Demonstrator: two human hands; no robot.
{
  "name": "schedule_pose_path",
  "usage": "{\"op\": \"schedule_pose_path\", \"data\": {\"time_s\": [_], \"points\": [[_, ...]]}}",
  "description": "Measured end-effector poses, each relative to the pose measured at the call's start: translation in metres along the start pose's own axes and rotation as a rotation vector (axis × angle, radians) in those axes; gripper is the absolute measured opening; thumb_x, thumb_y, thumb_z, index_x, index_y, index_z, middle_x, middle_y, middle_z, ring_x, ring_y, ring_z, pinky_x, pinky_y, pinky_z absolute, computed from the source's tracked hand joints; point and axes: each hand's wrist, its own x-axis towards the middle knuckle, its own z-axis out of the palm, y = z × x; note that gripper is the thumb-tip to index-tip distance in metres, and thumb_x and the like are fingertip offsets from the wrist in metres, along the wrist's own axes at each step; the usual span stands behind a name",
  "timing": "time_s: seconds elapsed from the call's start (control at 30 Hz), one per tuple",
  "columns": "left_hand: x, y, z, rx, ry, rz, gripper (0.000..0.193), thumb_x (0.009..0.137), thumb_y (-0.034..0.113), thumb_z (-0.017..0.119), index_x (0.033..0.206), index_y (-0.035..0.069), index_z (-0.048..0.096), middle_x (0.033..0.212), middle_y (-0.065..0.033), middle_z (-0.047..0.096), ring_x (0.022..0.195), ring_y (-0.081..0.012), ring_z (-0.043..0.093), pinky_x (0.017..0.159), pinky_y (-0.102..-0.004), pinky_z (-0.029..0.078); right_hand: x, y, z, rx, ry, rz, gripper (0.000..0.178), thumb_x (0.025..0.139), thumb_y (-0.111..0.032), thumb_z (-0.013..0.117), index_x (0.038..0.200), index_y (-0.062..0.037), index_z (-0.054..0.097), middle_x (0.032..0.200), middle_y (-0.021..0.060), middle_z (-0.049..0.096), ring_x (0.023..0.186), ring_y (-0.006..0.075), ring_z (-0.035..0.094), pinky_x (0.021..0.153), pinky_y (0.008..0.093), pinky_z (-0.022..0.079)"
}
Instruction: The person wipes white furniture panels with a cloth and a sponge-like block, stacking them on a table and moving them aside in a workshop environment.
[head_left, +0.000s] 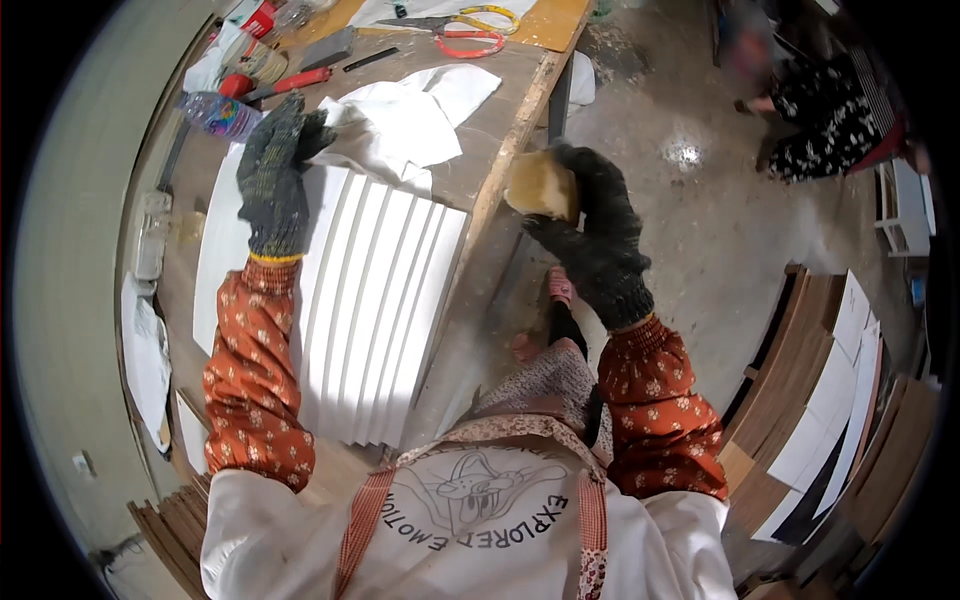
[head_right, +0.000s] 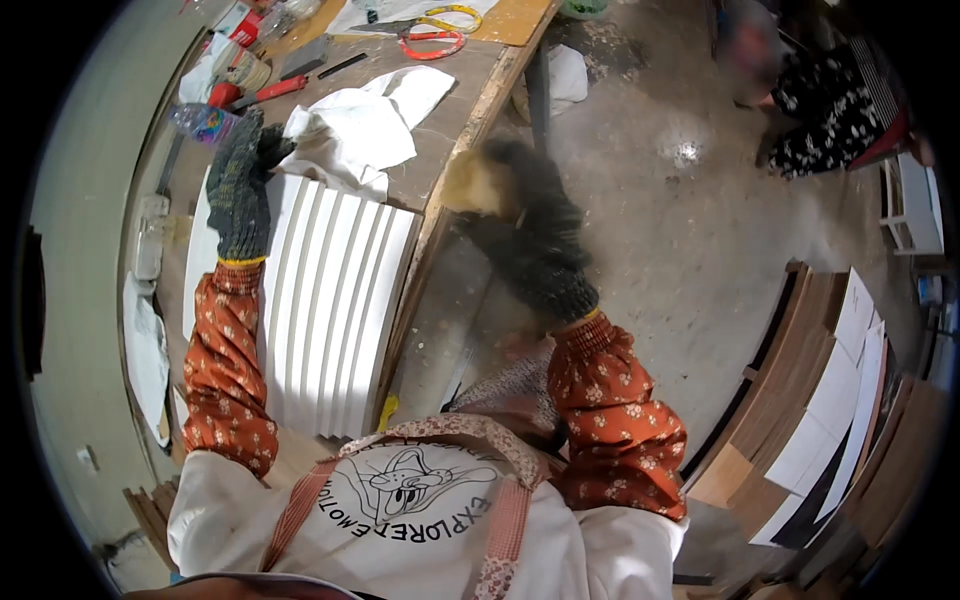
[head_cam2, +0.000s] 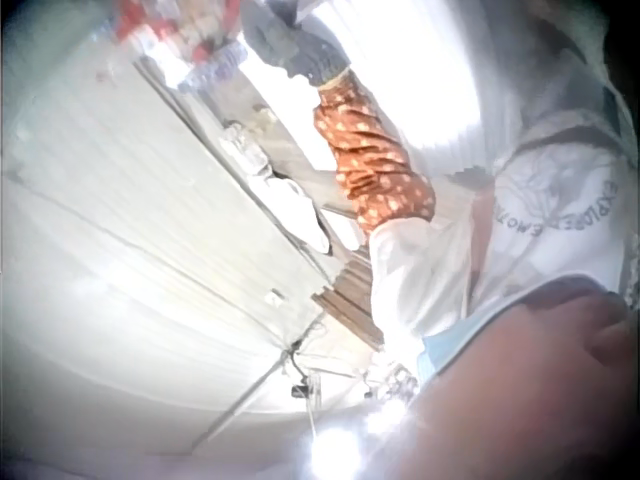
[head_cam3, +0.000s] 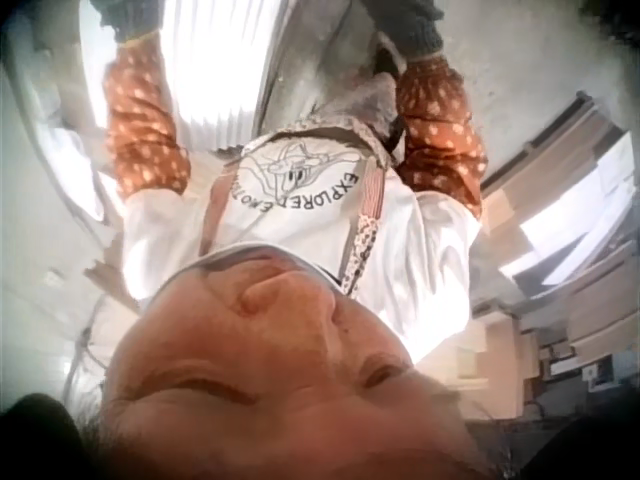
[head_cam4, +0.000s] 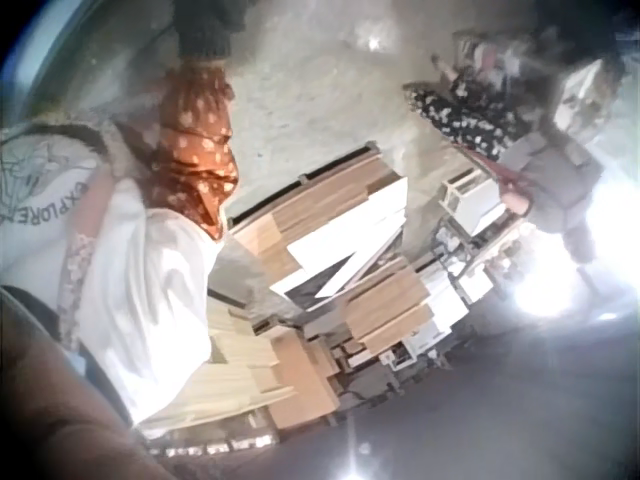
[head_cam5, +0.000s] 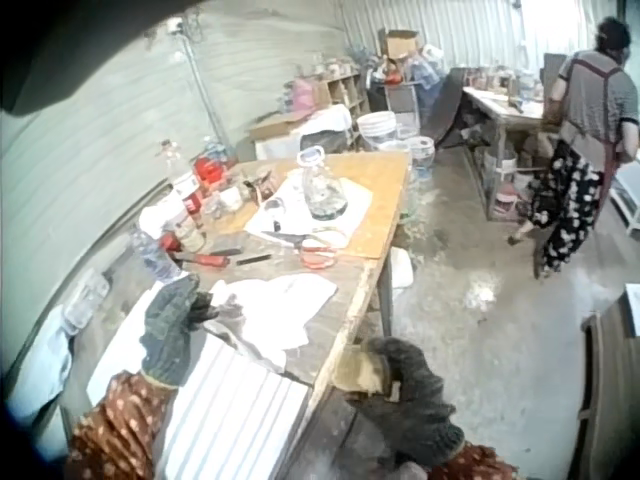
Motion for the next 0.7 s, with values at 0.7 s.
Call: {"op": "schedule_pose_path", "data": {"time_s": [0.7], "points": [[-0.389,0.066,0.011,0.555,1.051,-0.45,0.034,0.088,0.003,0.064,0.121,-0.001,0.055,0.123,-0.0107,0.059,0.105,-0.018,0.058,0.09,-0.0298,0.049,0.185,0.04,0.128,-0.263,-0.534,-0.456,0.063,0.075,-0.034,0.076,0.127,-0.0054,0.054,0.117,0.0156,0.061,0.113,0.03,0.056,0.099,0.0395,0.042]]}}
